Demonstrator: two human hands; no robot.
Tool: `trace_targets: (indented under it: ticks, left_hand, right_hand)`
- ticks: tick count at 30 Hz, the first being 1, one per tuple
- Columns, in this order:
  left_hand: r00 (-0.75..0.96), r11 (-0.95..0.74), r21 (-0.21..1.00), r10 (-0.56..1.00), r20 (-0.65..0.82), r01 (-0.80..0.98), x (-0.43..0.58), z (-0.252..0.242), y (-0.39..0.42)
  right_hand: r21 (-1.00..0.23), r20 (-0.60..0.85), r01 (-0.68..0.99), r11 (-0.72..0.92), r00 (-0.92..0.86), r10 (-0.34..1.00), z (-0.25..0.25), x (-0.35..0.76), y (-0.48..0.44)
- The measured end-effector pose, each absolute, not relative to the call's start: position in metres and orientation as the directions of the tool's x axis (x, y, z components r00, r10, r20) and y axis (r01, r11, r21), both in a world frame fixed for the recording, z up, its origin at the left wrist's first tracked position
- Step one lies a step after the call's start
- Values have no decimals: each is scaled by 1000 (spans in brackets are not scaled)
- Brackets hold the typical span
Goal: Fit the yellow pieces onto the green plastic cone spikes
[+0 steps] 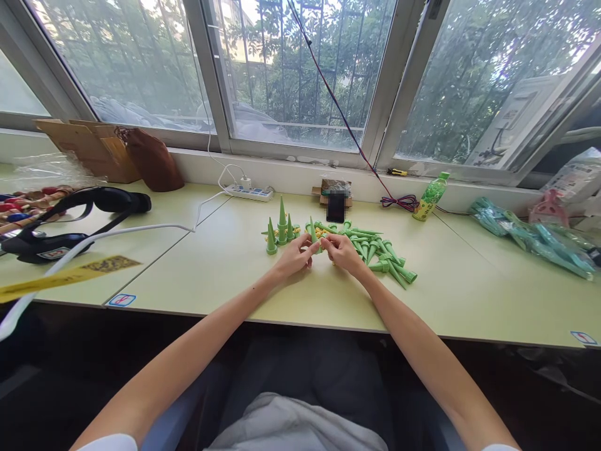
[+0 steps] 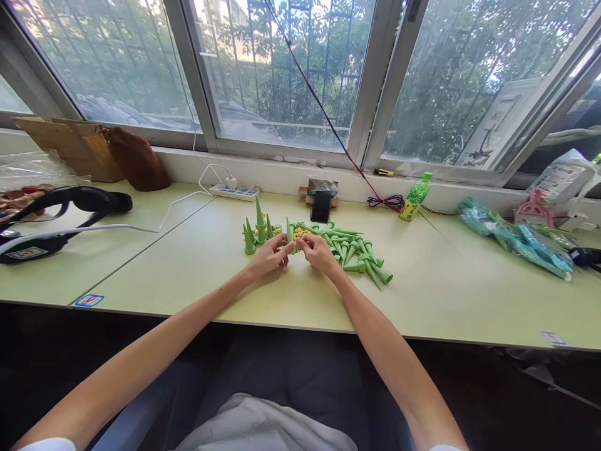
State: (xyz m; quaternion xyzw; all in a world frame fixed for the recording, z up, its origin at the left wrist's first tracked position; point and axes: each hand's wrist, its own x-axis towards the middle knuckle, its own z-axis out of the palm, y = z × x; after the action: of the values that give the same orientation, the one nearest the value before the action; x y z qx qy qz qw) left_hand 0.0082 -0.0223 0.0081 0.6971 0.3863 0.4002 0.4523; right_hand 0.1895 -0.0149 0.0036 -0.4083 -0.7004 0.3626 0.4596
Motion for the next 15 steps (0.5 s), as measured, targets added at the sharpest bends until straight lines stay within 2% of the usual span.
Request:
trace_targets:
  ticks: [5,11,15]
  left_hand:
    - [374,-424,878,869,325,223,10,0,-19]
    - [354,-653,677,755,552,339,10,-4,-16]
    - [349,-728,582,685,640,362,9,-4,-15]
  right_hand:
    - [-899,284,260,352,-267,921,2,191,-13]
    - [-930,245,202,307,-281,928,2,191,-12]
    - [-937,253,171,304,-268,930,2,188,-12]
